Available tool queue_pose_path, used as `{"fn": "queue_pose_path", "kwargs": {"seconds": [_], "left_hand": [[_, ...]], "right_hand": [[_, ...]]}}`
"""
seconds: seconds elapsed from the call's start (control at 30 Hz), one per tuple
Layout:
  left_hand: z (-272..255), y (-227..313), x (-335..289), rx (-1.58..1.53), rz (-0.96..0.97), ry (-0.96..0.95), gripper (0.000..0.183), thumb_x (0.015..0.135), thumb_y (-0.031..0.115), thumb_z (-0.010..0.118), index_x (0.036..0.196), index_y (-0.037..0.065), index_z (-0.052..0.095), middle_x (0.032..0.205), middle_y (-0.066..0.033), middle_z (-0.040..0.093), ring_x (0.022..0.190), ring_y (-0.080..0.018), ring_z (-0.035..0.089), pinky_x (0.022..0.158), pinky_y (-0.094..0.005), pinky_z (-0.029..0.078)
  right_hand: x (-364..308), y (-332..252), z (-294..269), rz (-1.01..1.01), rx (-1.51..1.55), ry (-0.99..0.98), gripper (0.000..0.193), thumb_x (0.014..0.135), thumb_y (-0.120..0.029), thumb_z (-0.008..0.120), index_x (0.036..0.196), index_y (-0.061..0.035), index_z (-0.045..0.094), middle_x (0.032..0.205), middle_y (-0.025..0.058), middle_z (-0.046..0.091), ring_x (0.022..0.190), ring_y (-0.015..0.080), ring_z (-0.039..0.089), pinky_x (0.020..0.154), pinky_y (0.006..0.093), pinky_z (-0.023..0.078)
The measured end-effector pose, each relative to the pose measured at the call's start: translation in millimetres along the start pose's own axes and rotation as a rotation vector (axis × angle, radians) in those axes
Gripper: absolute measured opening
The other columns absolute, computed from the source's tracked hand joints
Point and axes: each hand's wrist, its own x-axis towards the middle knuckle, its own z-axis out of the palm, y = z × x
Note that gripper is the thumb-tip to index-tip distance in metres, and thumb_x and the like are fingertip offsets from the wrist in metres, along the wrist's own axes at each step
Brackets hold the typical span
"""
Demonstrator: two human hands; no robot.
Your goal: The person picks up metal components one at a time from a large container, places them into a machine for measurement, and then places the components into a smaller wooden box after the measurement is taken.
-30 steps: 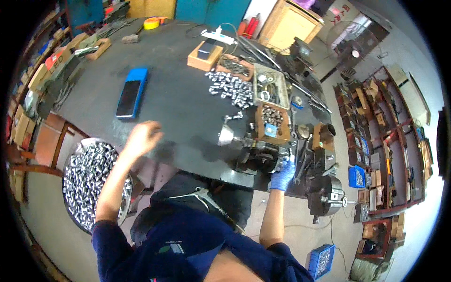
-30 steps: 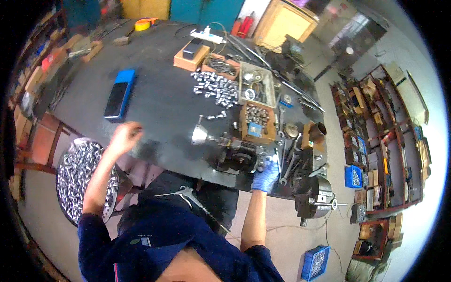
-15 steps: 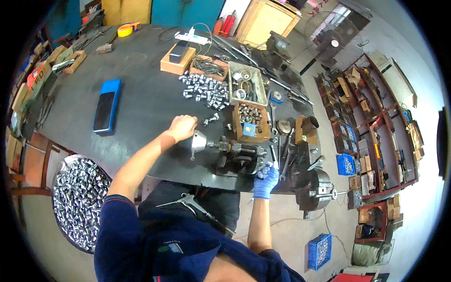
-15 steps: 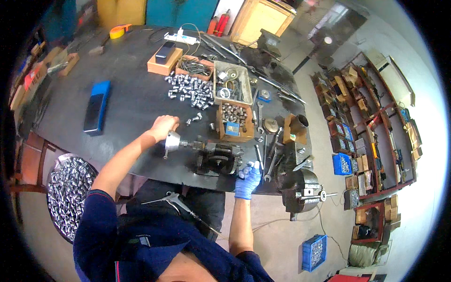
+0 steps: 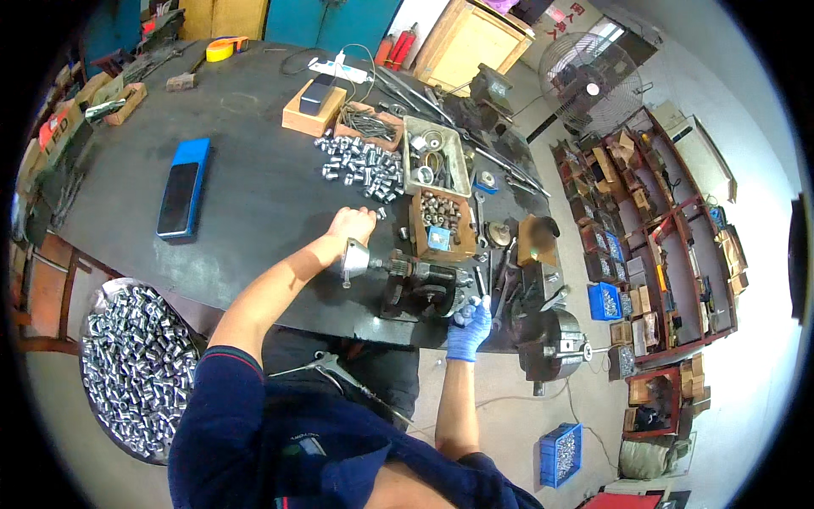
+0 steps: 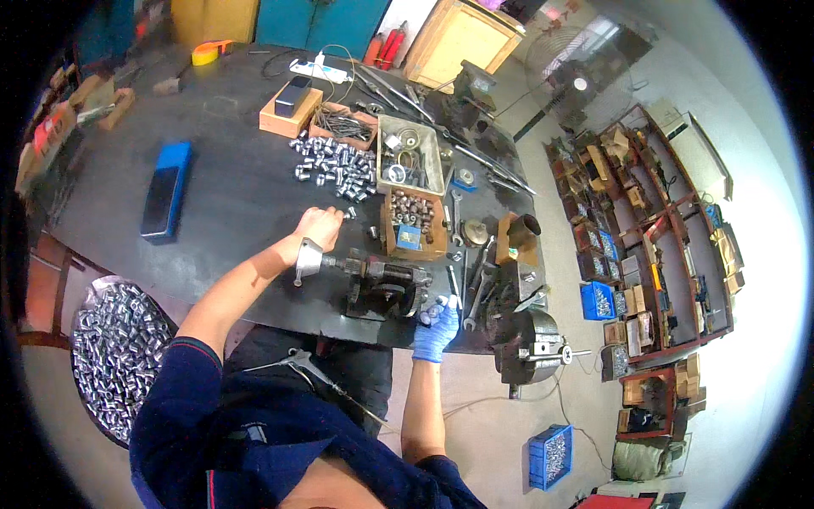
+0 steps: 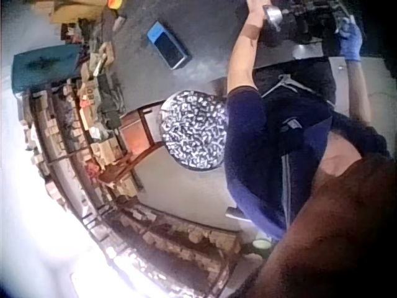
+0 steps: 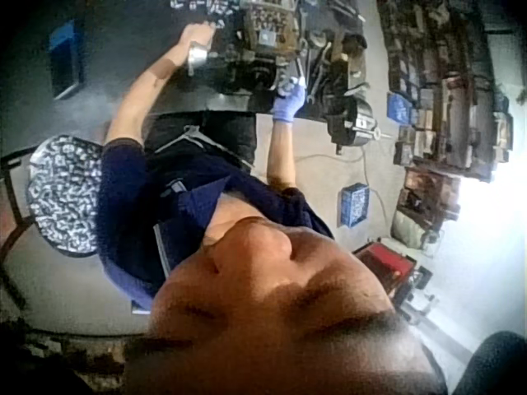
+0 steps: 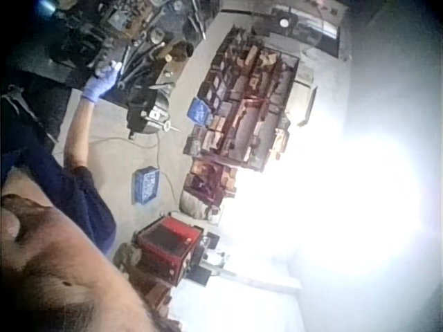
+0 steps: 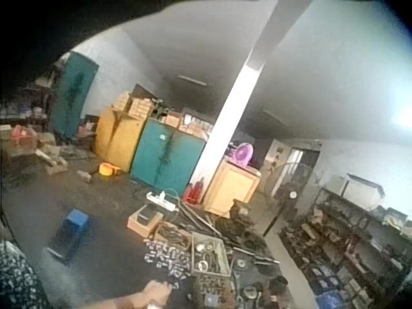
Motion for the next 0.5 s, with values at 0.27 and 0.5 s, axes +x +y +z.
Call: {"fn": "queue_pose_path", "kwargs": {"seconds": [0.27,0.5], "left_hand": [[-59,-32,-85,-1.378,-0.460,0.095,0.022,0.073,0.011,0.059,0.090,-0.003,0.061,0.070,-0.0071,0.060,0.057,-0.0127,0.056,0.049,-0.0262,0.045],[-135,3,-131,-1.644,-0.260,0.060,0.020,0.082,0.010,0.059,0.093,-0.008,0.059,0.072,-0.0100,0.061,0.056,-0.0135,0.059,0.052,-0.0244,0.048]], "right_hand": [[-3,-2,12,0.063,0.019,0.080,0.037,0.085,-0.042,0.053,0.070,-0.0092,0.055,0.048,-0.0019,0.044,0.035,0.0082,0.034,0.031,0.0190,0.026],[-1,-6,17,0.100,0.003,0.025,0.037,0.087,-0.042,0.050,0.071,-0.0095,0.055,0.053,0.0001,0.049,0.038,0.0078,0.041,0.030,0.0185,0.027]]}}
